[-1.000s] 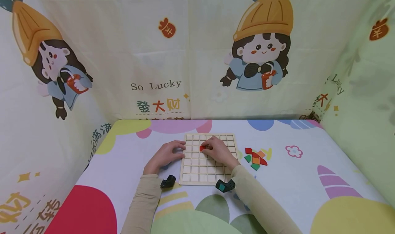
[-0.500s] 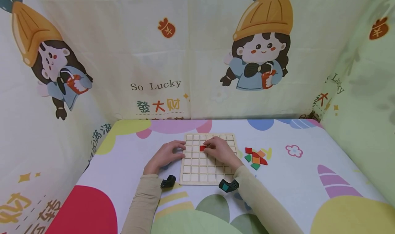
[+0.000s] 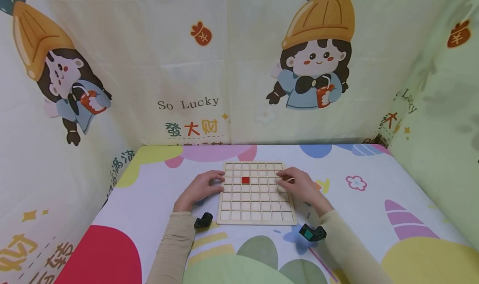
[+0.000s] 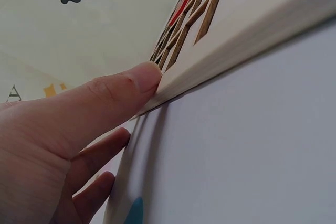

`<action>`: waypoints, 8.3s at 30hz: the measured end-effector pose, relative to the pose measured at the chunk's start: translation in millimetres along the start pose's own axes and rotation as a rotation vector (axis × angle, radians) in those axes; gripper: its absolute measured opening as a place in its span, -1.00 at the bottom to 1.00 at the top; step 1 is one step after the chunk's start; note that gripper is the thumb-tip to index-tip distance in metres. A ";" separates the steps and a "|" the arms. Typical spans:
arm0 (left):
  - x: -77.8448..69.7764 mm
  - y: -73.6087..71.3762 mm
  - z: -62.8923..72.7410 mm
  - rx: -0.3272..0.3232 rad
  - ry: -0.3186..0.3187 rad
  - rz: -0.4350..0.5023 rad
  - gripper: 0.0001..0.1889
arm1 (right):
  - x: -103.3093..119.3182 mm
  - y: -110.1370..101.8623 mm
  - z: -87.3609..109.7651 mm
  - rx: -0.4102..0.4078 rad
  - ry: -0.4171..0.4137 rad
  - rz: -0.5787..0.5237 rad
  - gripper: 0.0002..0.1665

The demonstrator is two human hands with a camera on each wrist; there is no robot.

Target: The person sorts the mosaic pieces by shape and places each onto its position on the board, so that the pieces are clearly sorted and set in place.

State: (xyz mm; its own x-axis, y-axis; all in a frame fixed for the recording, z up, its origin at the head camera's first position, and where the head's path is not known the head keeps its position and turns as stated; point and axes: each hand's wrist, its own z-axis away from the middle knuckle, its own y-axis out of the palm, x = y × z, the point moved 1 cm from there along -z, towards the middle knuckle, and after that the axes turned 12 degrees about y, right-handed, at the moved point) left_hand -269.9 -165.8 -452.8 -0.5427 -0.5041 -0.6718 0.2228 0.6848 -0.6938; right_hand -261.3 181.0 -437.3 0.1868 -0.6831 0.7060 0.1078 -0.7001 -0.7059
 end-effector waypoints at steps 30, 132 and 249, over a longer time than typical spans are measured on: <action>0.9 1.0 0.2 -0.008 -0.004 -0.004 -0.72 | -77.0 -69.7 36.2 0.025 0.247 0.100 -0.57; 3.2 -0.7 -1.0 0.000 -0.017 -0.011 -0.71 | -16.2 -52.3 33.9 -0.040 0.008 0.050 -0.62; 1.0 -0.1 -1.2 0.008 -0.036 -0.008 -0.70 | 39.6 52.3 -40.0 0.110 -0.012 0.105 -0.73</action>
State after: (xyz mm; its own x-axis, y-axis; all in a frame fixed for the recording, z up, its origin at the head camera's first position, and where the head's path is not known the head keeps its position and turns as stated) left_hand -271.4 -165.7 -453.1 -0.5146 -0.5284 -0.6752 0.2255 0.6764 -0.7012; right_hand -287.3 109.0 -444.0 0.2147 -0.7482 0.6278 0.1934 -0.5975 -0.7782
